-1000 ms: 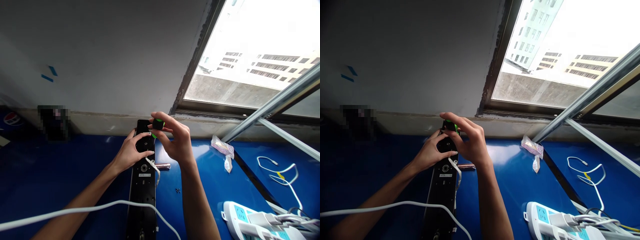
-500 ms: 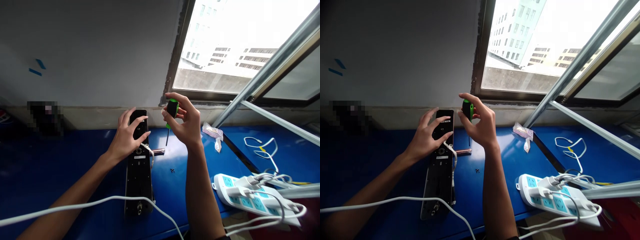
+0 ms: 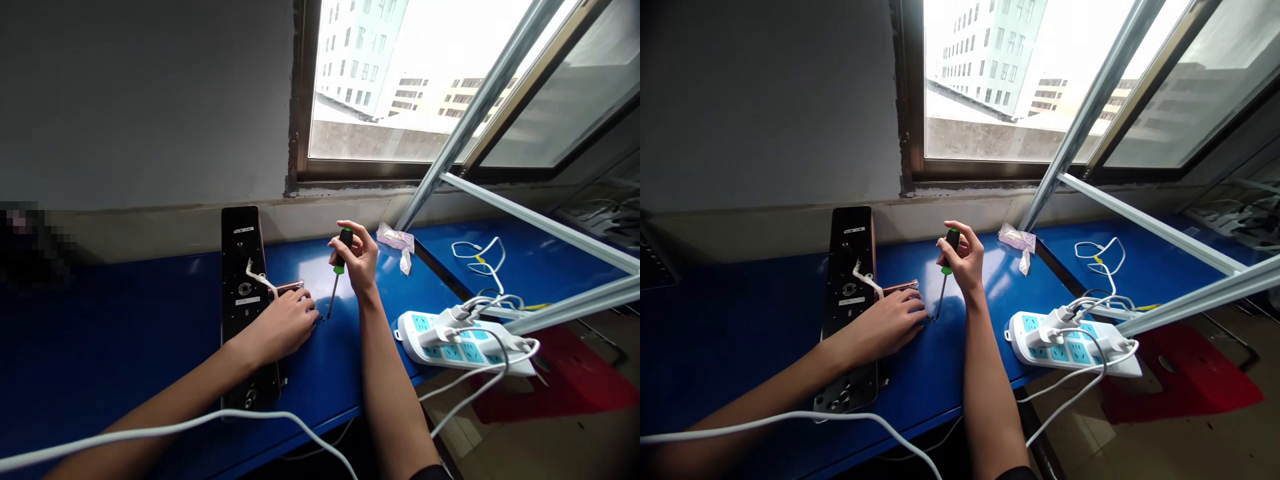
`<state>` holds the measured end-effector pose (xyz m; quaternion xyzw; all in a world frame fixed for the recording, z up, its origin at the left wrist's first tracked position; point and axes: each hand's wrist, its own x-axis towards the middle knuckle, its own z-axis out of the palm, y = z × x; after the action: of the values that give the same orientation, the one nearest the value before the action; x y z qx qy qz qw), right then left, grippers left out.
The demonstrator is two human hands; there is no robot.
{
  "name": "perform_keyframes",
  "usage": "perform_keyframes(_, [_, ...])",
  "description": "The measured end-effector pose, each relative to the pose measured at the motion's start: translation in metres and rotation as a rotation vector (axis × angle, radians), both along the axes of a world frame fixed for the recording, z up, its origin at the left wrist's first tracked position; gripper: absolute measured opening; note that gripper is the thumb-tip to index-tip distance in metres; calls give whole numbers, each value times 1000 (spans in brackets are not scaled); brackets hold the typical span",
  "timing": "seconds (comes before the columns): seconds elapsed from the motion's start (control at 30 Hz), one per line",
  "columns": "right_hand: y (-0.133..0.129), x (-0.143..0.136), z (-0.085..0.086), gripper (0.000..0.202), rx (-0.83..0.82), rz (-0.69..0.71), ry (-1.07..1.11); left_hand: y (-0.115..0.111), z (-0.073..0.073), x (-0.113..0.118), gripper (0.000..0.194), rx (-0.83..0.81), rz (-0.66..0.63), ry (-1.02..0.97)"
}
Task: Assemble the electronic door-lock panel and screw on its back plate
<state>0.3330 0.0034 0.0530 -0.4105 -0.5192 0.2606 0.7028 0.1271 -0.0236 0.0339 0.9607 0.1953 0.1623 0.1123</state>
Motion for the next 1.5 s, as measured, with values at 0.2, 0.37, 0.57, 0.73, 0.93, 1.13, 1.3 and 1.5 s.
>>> perform_keyframes(0.2, [4, 1, -8, 36, -3, 18, 44, 1, -6, 0, 19, 170, -22, 170])
perform_keyframes(0.37, [6, -4, -9, 35, 2, 40, 67, 1, -10, -1, 16, 241, 14, 163])
perform_keyframes(0.57, [8, -8, -11, 36, 15, 44, 97, 1, -13, -1, 13, 279, 21, 131])
perform_keyframes(0.73, [9, -8, -12, 35, 18, 48, 94, 1, -12, -1, 16, 302, 15, 159])
perform_keyframes(0.93, [8, -7, -13, 32, 28, 45, 86, -1, -11, 1, 17, 297, 15, 189])
perform_keyframes(1.13, [7, -7, -9, 34, 49, 43, 152, 0, 9, -5, 15, 295, 69, 70])
perform_keyframes(1.3, [7, -7, -3, 38, 49, 65, 380, 2, 32, -33, 28, 189, 138, -94])
perform_keyframes(1.5, [6, -26, 4, 43, 43, 127, 560, -16, 29, -57, 23, 160, 182, -416])
